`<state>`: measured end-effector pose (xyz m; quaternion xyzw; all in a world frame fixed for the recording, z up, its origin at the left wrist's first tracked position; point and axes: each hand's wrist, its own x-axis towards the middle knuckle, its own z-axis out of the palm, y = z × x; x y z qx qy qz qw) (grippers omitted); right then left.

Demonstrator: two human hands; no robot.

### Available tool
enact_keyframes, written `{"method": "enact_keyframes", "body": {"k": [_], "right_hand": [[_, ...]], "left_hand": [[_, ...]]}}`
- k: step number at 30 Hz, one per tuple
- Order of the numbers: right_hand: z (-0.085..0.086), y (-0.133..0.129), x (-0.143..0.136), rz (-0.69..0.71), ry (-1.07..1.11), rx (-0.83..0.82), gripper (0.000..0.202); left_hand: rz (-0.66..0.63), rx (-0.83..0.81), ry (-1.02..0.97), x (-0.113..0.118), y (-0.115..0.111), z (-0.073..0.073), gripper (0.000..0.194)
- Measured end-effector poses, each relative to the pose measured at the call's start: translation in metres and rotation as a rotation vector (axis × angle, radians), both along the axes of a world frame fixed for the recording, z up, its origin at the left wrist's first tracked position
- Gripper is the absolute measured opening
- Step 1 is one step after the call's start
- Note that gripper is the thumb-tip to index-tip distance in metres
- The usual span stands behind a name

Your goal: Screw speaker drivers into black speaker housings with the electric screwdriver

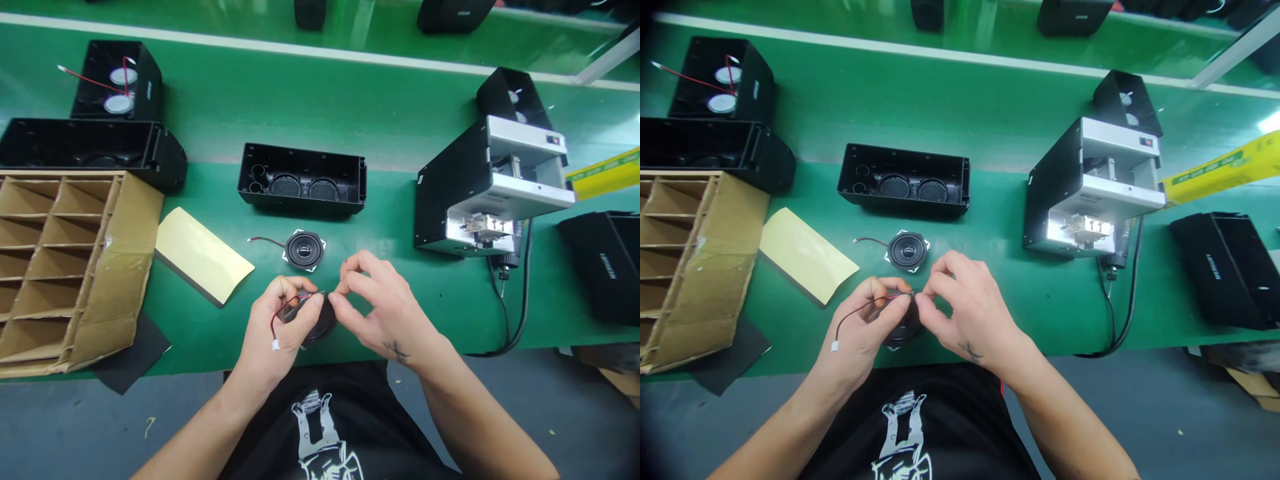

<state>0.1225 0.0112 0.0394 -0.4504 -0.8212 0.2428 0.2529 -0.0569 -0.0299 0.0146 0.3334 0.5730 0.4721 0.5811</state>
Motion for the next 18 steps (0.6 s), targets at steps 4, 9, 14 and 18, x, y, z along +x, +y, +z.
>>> {"method": "enact_keyframes", "body": {"k": [4,9,14,18], "right_hand": [[0.0011,0.0007,-0.0019,-0.019,-0.02,-0.038,0.017],[-0.0001,0.0006,-0.0034,-0.021,-0.012,-0.077,0.018],[-0.0013,0.001,-0.0046,-0.015,0.004,-0.124,0.018],[-0.0026,0.0018,-0.0056,-0.015,0.007,-0.142,0.018]], "left_hand": [[0.002,-0.013,0.002,0.0006,0.001,-0.0027,0.04],[0.021,0.003,0.006,0.0028,0.0025,-0.003,0.04],[0.036,-0.004,-0.014,0.0049,0.0028,-0.0018,0.041],[0.038,-0.008,-0.02,0.0053,0.0024,-0.002,0.042]]}}
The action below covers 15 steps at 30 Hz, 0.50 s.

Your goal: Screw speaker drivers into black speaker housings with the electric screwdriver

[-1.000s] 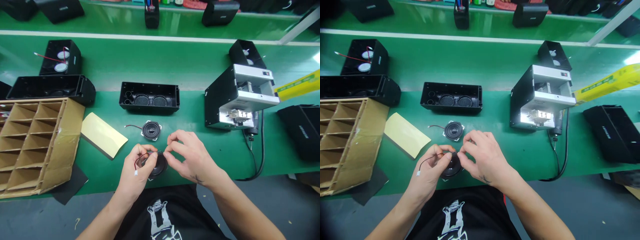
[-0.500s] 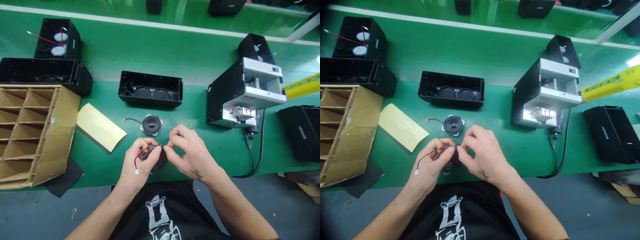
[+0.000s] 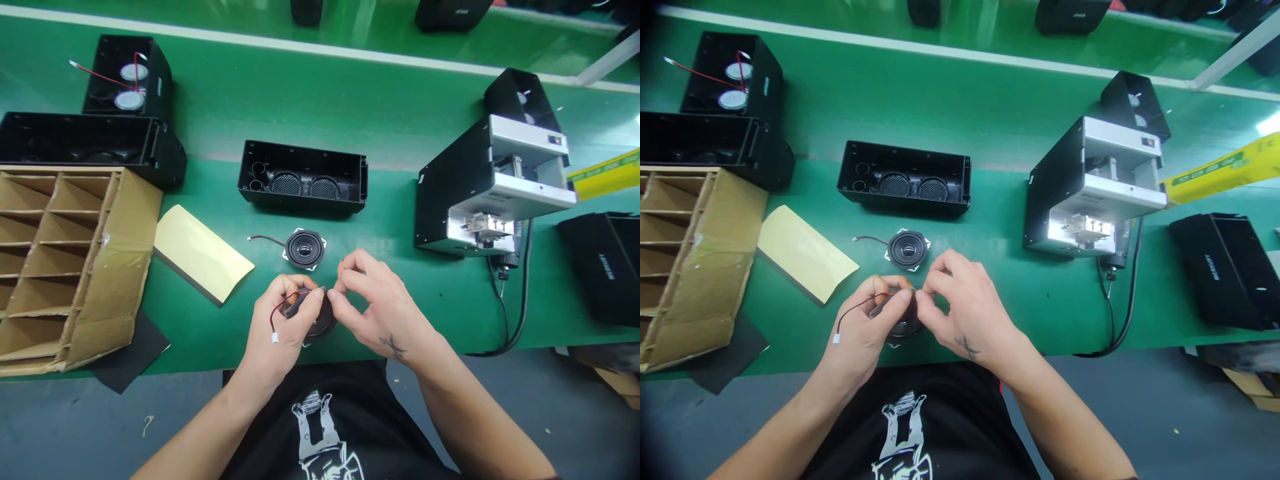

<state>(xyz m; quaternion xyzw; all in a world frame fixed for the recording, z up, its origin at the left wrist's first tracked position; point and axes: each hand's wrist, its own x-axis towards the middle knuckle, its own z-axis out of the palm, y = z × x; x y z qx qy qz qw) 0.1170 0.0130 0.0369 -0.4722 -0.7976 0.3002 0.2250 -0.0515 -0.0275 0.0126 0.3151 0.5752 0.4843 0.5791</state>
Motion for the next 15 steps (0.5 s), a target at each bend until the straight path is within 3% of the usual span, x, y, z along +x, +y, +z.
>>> {"method": "enact_keyframes", "body": {"k": [15], "right_hand": [[0.0008,0.0034,-0.0007,0.007,-0.043,0.013,0.017]], "left_hand": [[0.01,-0.013,-0.013,-0.0003,-0.0013,-0.0049,0.042]]}}
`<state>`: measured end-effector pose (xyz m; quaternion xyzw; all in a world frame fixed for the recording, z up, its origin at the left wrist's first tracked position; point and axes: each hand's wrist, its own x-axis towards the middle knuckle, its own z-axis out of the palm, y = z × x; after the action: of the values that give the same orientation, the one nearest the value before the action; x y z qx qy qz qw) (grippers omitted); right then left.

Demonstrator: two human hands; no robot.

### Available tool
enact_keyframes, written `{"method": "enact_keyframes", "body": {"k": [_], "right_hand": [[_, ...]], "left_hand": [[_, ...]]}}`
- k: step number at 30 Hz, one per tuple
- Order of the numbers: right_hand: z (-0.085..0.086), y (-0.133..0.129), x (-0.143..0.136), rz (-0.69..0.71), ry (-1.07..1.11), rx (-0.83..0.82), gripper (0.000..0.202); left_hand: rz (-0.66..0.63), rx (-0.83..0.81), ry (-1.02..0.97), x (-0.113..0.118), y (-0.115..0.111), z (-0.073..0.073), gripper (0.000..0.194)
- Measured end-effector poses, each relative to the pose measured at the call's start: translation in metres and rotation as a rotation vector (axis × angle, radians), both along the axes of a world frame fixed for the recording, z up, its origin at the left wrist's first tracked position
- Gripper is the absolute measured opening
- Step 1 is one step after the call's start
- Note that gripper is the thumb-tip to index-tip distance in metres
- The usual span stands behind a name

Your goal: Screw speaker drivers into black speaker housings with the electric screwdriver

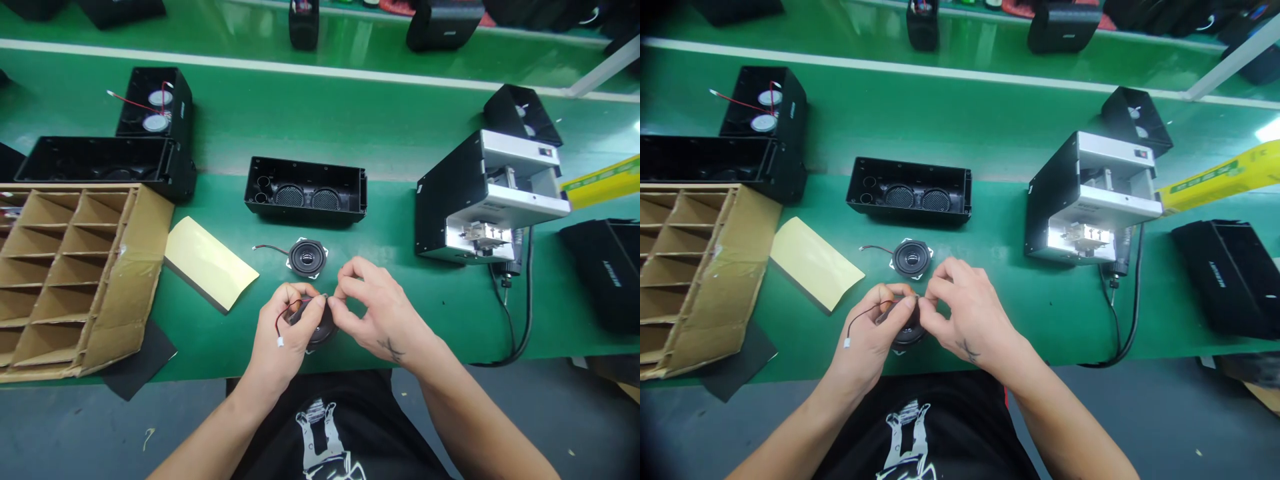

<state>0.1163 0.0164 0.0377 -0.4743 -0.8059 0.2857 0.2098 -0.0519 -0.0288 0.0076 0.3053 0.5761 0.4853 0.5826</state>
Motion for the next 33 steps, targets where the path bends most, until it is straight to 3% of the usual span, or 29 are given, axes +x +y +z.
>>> {"method": "enact_keyframes", "body": {"k": [6,9,12,15,21,23,25,27,30,33], "right_hand": [[0.001,0.009,0.002,0.078,-0.057,-0.031,0.026],[0.004,0.021,0.01,0.159,-0.051,-0.211,0.037],[0.007,0.031,0.02,0.289,0.072,-0.438,0.036],[0.006,0.033,0.02,0.293,0.196,-0.54,0.034],[0.004,0.019,-0.002,0.138,0.204,-0.382,0.039],[0.001,0.017,-0.004,0.11,0.24,-0.371,0.043],[-0.004,0.018,-0.006,0.131,0.294,-0.399,0.047],[-0.008,0.018,-0.013,0.156,0.341,-0.41,0.05],[-0.01,0.017,-0.028,0.153,0.409,-0.382,0.054],[-0.008,0.023,-0.034,0.183,0.403,-0.365,0.051]], "left_hand": [[0.017,0.006,-0.035,-0.002,0.002,0.001,0.043],[0.019,-0.003,-0.069,-0.005,0.003,0.001,0.047],[0.011,-0.027,-0.101,-0.01,0.002,0.0,0.044],[0.01,-0.036,-0.133,-0.012,-0.001,-0.001,0.04],[0.019,0.008,-0.215,-0.018,-0.006,0.008,0.04],[-0.049,-0.03,-0.423,-0.028,-0.008,0.007,0.046],[-0.126,-0.063,-0.679,-0.039,-0.009,0.002,0.04],[-0.173,-0.009,-0.778,-0.047,-0.011,-0.006,0.035],[-0.155,0.043,-0.724,-0.056,-0.02,-0.014,0.041],[-0.054,-0.054,-0.57,-0.07,-0.035,-0.012,0.052]]}}
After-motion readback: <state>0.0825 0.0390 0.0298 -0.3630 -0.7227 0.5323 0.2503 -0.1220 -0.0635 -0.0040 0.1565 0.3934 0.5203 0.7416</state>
